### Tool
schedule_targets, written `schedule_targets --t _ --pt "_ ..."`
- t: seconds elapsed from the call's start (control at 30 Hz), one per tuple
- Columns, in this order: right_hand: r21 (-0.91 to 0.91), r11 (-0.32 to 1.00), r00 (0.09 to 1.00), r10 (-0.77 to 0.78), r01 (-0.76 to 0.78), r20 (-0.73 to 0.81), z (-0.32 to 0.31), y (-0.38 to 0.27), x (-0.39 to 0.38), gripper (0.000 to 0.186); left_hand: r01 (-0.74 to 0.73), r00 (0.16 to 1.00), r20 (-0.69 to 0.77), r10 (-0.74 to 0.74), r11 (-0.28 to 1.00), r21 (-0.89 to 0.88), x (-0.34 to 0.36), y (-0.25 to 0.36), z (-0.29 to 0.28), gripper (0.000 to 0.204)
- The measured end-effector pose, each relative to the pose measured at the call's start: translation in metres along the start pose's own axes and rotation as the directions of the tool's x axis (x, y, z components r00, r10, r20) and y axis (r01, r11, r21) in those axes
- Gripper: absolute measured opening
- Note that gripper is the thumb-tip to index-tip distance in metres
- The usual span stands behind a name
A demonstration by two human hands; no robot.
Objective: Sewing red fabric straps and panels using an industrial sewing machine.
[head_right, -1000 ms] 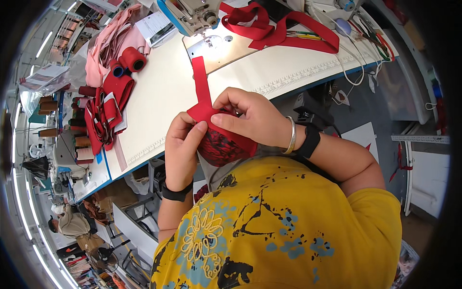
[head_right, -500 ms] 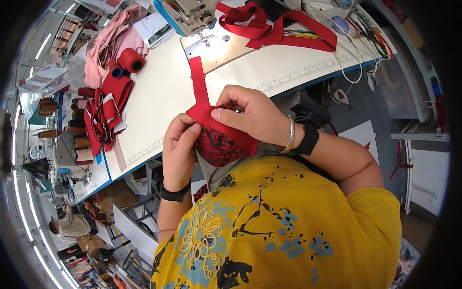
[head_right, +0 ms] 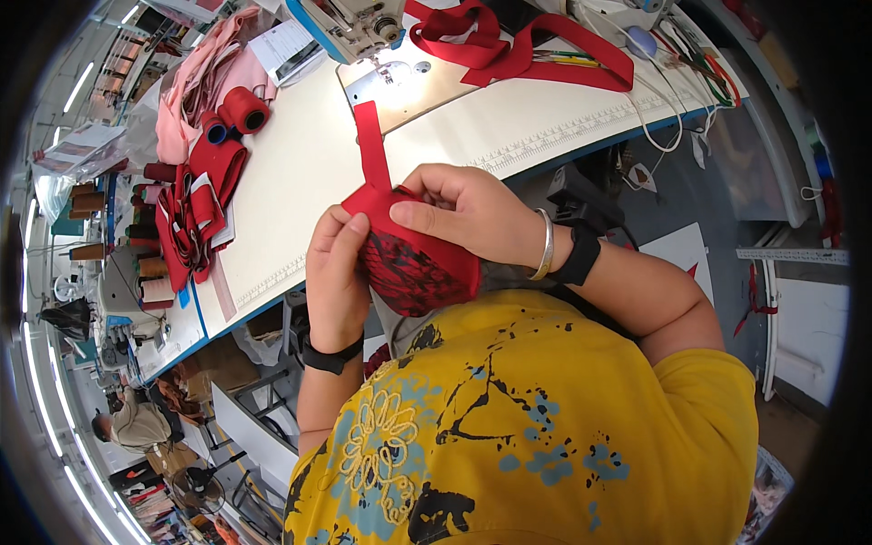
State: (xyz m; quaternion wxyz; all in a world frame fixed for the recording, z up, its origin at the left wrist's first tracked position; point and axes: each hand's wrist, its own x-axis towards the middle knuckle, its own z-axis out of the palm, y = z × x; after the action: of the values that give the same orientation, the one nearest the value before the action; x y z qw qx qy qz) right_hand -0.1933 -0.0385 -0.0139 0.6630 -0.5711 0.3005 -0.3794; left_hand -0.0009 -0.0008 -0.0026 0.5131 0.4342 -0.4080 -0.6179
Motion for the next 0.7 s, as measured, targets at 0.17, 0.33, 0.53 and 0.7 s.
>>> schedule_targets --t 0.17,0.33,0.53,0.7 --pt "-0.016 0.992 0.975 0.122 -0.122 0.185 -0.007 0.009 -0.006 0.032 0.004 0.999 -0.037 -0.014 0.969 -0.246 0.008 -0.005 -0.017 0.009" --pt "0.166 0.972 0.966 0.128 -0.167 0.223 -0.006 0.003 -0.008 0.034 0.049 0.998 -0.018 -0.056 0.967 -0.252 0.007 -0.01 -0.019 0.026" --pt "0.154 0.95 0.907 0.199 -0.272 0.372 -0.023 -0.001 -0.011 0.03 0.144 0.989 0.104 -0.109 0.886 -0.44 0.008 -0.006 -0.03 0.037" --pt "0.073 0.979 0.96 0.172 -0.192 0.219 -0.018 -0.005 -0.018 0.028 0.021 0.997 -0.062 -0.055 0.891 -0.453 0.009 -0.005 -0.039 0.037"
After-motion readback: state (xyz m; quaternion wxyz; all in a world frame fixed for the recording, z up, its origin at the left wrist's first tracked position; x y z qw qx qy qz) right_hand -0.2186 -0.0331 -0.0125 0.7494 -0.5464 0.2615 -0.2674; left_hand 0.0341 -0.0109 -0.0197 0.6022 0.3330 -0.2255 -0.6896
